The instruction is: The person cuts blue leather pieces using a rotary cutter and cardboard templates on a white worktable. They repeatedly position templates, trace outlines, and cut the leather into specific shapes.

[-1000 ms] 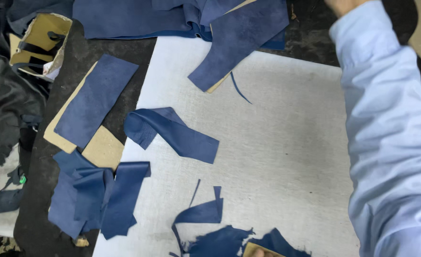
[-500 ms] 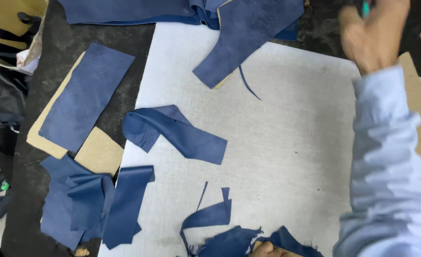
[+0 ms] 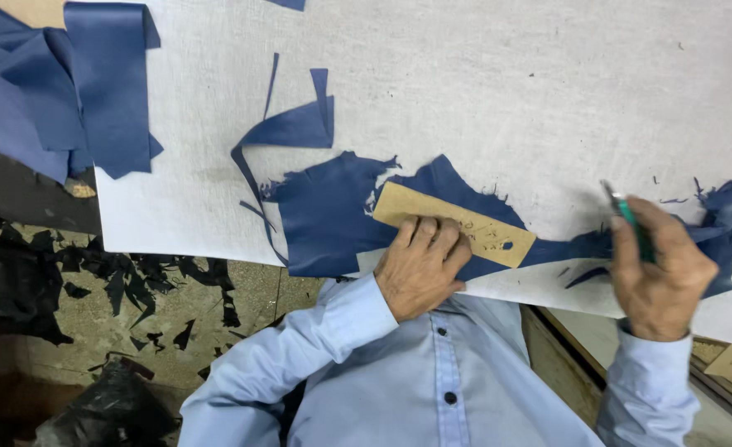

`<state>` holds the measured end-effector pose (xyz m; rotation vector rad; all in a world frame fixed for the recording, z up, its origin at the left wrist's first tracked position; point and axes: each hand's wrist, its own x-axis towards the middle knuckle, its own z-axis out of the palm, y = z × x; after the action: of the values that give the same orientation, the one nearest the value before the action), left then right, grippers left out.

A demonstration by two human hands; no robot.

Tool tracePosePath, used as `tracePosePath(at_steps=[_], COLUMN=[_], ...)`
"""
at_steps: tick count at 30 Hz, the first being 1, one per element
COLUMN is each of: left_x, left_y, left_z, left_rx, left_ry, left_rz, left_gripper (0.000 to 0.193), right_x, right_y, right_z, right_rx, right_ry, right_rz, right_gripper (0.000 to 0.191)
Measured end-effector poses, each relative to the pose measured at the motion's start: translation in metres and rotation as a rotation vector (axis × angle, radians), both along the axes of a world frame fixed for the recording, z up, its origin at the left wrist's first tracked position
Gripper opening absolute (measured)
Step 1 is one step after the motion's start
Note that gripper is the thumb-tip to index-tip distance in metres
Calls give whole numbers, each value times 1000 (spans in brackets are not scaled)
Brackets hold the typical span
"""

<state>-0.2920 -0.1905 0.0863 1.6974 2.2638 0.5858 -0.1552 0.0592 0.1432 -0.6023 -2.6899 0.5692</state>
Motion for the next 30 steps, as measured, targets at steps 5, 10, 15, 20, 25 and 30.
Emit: tracePosePath(at_steps=[5, 10, 15, 20, 25, 30], left_x=[37, 51, 52, 55, 59, 56], left_y=[7, -6, -16, -13, -13, -11], left_z=[7, -15, -31, -38, -31, -19], left_rx=[-45, -62, -133, -251, -263, -206], left_ry=[8, 41, 33, 37, 93, 85], left_rz=[143, 139, 66, 27, 55, 83], left_gripper=[111, 121, 119, 123, 129, 138], right_x=[-43, -102, -116, -102, -34, 57], right_y=[-48, -95, -109, -112, -73, -7], right_z=[-30, -39, -33, -51, -58, -21], right_rx=[-113, 6, 130, 239, 252, 338], right_ry=[111, 142, 34, 46, -3, -179], right_rz=[378, 513, 553, 535, 501, 391], right_gripper=[27, 29, 40, 42, 40, 34])
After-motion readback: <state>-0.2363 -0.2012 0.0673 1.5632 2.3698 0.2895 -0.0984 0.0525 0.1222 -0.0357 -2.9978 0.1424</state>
